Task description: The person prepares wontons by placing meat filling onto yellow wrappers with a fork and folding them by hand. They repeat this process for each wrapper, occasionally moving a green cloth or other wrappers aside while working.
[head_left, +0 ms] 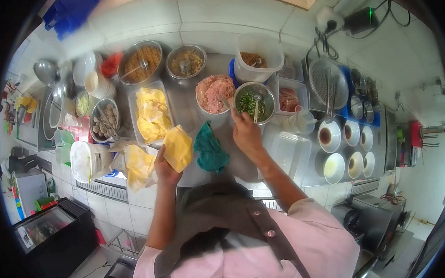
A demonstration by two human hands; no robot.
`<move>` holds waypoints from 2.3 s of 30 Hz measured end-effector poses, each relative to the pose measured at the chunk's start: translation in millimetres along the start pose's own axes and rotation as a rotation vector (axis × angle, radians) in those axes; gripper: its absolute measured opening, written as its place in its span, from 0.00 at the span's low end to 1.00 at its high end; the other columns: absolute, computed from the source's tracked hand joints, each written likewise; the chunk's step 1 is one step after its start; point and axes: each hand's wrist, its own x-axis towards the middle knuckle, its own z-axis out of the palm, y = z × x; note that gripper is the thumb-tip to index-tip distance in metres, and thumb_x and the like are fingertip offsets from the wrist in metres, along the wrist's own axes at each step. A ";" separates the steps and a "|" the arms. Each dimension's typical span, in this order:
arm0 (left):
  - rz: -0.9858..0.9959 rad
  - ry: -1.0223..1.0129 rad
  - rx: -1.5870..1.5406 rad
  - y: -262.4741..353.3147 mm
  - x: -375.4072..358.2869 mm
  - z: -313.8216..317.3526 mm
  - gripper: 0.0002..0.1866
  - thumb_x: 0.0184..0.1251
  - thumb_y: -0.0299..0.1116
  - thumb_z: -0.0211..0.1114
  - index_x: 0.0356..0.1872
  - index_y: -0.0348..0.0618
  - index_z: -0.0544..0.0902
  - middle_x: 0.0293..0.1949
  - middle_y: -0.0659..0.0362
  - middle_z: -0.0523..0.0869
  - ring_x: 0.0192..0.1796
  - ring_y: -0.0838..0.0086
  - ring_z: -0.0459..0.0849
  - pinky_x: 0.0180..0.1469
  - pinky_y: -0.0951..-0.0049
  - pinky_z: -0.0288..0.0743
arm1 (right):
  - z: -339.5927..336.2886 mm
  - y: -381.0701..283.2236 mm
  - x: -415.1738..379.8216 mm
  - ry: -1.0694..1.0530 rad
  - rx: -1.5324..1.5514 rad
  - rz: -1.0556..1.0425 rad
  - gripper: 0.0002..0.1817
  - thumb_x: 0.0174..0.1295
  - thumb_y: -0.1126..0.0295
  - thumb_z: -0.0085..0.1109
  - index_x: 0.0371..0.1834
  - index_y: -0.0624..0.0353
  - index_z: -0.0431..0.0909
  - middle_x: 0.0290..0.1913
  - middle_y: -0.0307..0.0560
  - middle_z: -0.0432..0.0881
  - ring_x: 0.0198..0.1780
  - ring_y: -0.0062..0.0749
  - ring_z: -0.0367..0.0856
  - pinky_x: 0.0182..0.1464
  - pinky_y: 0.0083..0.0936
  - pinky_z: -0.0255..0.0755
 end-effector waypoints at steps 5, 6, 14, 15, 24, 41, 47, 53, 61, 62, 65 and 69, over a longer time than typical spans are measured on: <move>-0.035 0.011 0.033 -5.1 12.8 0.0 0.26 0.77 0.42 0.49 0.70 0.38 0.67 0.67 0.48 0.74 0.68 0.54 0.75 0.71 0.51 0.67 | -5.8 -5.2 26.1 0.037 -0.147 -0.115 0.23 0.61 0.74 0.53 0.62 0.54 0.77 0.39 0.50 0.76 0.33 0.48 0.82 0.34 0.42 0.78; -0.030 0.012 0.028 -5.5 15.7 -0.7 0.26 0.77 0.42 0.49 0.70 0.38 0.67 0.67 0.48 0.74 0.68 0.54 0.75 0.71 0.51 0.67 | -2.1 -7.4 24.7 0.050 -0.177 -0.148 0.22 0.61 0.74 0.53 0.61 0.55 0.78 0.37 0.50 0.76 0.33 0.48 0.82 0.34 0.42 0.78; -0.053 0.081 0.030 -3.8 28.4 -11.3 0.26 0.77 0.42 0.49 0.69 0.39 0.68 0.66 0.50 0.76 0.66 0.55 0.76 0.69 0.52 0.69 | 5.8 0.9 -3.1 -0.171 -0.238 -0.094 0.19 0.64 0.73 0.52 0.58 0.56 0.80 0.42 0.53 0.79 0.36 0.50 0.84 0.37 0.44 0.78; -0.056 0.082 0.027 -4.1 29.9 -10.8 0.26 0.77 0.42 0.49 0.69 0.39 0.68 0.66 0.50 0.76 0.66 0.55 0.76 0.69 0.52 0.69 | 7.7 4.3 -3.0 -0.109 -0.120 -0.095 0.18 0.64 0.73 0.53 0.58 0.57 0.80 0.42 0.54 0.80 0.36 0.51 0.84 0.37 0.44 0.78; -0.074 0.080 0.080 -6.3 45.5 -11.7 0.27 0.77 0.41 0.49 0.72 0.39 0.65 0.68 0.49 0.73 0.69 0.54 0.74 0.71 0.53 0.67 | -12.2 -3.1 0.8 -0.130 -0.187 -0.037 0.19 0.64 0.72 0.53 0.58 0.57 0.79 0.40 0.54 0.79 0.38 0.52 0.83 0.38 0.45 0.78; -0.111 0.117 0.164 -14.6 74.8 -19.2 0.24 0.78 0.43 0.50 0.69 0.42 0.69 0.65 0.52 0.77 0.65 0.57 0.77 0.67 0.53 0.70 | 4.4 20.6 35.8 -0.241 0.235 0.076 0.14 0.58 0.70 0.54 0.43 0.52 0.88 0.32 0.62 0.84 0.38 0.57 0.85 0.43 0.48 0.78; -0.135 0.092 0.161 -9.3 75.3 -30.6 0.24 0.78 0.43 0.50 0.69 0.43 0.69 0.65 0.52 0.77 0.65 0.57 0.77 0.67 0.54 0.71 | -28.5 -11.0 25.1 -0.230 -0.170 -0.030 0.08 0.57 0.70 0.55 0.30 0.59 0.84 0.29 0.59 0.84 0.33 0.57 0.84 0.38 0.49 0.78; -0.165 0.100 0.160 -18.4 81.2 -30.9 0.24 0.77 0.42 0.51 0.69 0.42 0.68 0.65 0.52 0.77 0.65 0.57 0.77 0.67 0.54 0.70 | -4.1 0.1 34.5 -0.189 -0.063 -0.062 0.08 0.57 0.70 0.55 0.29 0.60 0.83 0.29 0.59 0.84 0.33 0.57 0.84 0.38 0.49 0.77; -0.171 0.035 0.104 -14.6 80.2 -32.9 0.26 0.75 0.41 0.52 0.70 0.40 0.67 0.66 0.49 0.76 0.67 0.53 0.75 0.70 0.51 0.67 | 8.8 34.8 46.3 -0.592 0.915 0.605 0.16 0.65 0.70 0.54 0.50 0.66 0.83 0.23 0.38 0.78 0.21 0.20 0.73 0.25 0.20 0.66; -0.157 0.027 0.102 -12.7 79.0 -36.1 0.27 0.74 0.42 0.53 0.70 0.39 0.67 0.66 0.49 0.75 0.67 0.52 0.75 0.70 0.50 0.66 | 7.1 35.6 43.0 -0.596 0.916 0.601 0.16 0.65 0.70 0.54 0.50 0.66 0.83 0.23 0.38 0.78 0.21 0.20 0.73 0.25 0.20 0.66; -0.170 -0.022 0.035 -7.4 69.4 -25.7 0.29 0.73 0.43 0.54 0.70 0.39 0.67 0.67 0.48 0.75 0.67 0.52 0.74 0.71 0.49 0.65 | 1.2 31.6 28.6 -0.530 1.088 0.591 0.16 0.68 0.72 0.53 0.54 0.70 0.80 0.26 0.35 0.76 0.21 0.15 0.67 0.25 0.14 0.62; -0.185 -0.062 0.080 -4.8 55.1 -16.7 0.29 0.72 0.44 0.54 0.70 0.39 0.67 0.67 0.48 0.75 0.68 0.52 0.74 0.71 0.49 0.65 | -9.3 17.8 13.6 -0.418 0.992 0.327 0.18 0.70 0.68 0.58 0.58 0.68 0.78 0.28 0.36 0.77 0.22 0.14 0.70 0.24 0.13 0.63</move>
